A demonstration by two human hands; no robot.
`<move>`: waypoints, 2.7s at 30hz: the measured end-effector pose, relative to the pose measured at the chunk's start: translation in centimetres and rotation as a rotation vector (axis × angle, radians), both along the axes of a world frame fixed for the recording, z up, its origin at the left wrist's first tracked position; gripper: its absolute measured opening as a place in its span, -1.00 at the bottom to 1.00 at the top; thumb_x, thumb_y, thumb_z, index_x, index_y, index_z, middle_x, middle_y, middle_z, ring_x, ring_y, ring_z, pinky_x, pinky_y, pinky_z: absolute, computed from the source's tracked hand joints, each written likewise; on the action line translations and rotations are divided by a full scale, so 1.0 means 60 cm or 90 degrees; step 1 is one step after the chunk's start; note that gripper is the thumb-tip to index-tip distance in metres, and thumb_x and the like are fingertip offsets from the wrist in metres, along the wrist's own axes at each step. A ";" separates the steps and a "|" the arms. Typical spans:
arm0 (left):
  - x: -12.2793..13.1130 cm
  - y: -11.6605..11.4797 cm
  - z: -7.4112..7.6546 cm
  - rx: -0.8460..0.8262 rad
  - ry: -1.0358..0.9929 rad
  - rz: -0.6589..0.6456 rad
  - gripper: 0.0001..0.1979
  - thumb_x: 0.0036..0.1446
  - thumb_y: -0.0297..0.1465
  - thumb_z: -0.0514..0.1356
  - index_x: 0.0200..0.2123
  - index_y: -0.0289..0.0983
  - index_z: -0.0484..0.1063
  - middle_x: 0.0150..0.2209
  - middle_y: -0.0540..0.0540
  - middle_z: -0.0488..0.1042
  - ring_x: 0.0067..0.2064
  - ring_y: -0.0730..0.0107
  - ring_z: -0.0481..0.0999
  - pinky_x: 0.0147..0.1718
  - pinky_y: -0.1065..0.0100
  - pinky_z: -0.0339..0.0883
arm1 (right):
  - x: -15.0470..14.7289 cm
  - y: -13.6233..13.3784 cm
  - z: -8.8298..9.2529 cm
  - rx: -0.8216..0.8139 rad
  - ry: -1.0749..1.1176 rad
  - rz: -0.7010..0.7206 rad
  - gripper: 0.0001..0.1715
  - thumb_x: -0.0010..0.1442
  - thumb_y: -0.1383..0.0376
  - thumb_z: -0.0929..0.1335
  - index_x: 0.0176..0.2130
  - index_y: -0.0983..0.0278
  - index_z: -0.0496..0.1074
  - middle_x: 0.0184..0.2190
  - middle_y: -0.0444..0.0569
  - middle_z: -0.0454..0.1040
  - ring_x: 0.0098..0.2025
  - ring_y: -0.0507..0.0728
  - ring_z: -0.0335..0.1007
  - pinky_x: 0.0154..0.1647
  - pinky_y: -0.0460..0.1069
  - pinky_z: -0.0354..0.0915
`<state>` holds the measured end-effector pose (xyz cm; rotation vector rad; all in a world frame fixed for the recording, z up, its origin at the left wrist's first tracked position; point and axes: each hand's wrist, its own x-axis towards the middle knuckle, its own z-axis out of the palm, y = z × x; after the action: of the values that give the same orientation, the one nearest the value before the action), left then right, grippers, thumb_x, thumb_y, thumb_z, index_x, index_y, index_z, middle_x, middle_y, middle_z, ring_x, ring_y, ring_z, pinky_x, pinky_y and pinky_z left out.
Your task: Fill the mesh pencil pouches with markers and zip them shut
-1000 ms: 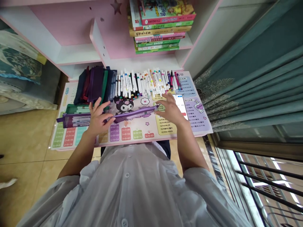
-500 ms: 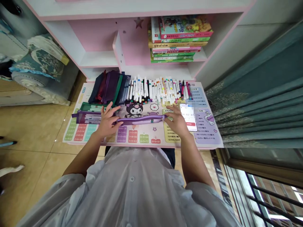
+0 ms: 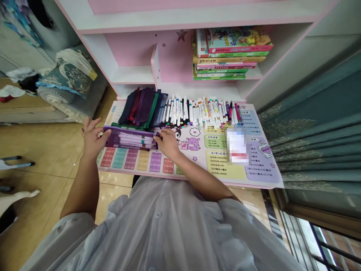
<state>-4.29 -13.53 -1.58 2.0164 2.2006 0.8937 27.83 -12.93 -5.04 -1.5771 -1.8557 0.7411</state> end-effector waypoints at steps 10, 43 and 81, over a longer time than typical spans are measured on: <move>-0.028 0.050 -0.022 -0.146 -0.007 0.106 -0.74 0.13 -0.22 0.23 -0.52 -0.24 0.39 0.26 -0.19 0.43 0.45 -0.23 0.04 0.29 -0.53 -0.27 | -0.076 0.047 0.020 -0.107 -0.172 -0.054 -0.64 0.31 0.10 0.33 -0.23 0.27 0.62 0.02 0.14 0.47 0.15 0.34 0.30 0.14 0.21 0.25; 0.031 0.079 -0.033 -0.065 0.034 0.068 -0.53 0.10 0.02 0.24 -0.16 -0.26 0.58 0.31 -0.36 0.31 0.48 -0.30 -0.08 0.36 -0.41 -0.32 | -0.065 0.009 -0.004 0.136 -0.144 -0.106 -0.57 0.29 0.01 0.34 -0.09 0.29 0.50 0.13 0.27 0.32 0.15 0.42 0.20 0.19 0.29 0.07; 0.210 -0.055 0.008 0.206 0.022 -0.113 -0.72 0.22 -0.27 0.13 -0.16 0.01 0.65 0.27 -0.03 0.38 0.52 0.00 -0.13 0.44 -0.25 -0.42 | 0.147 -0.095 0.032 0.093 0.493 -0.209 -0.36 0.25 -0.28 0.21 -0.19 0.13 0.54 0.03 0.04 0.53 0.19 0.25 0.41 0.18 0.24 0.35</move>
<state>8.33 -16.81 -1.07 2.3333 1.9566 1.2680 36.66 -18.61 -3.13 -1.2083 -1.0358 0.8750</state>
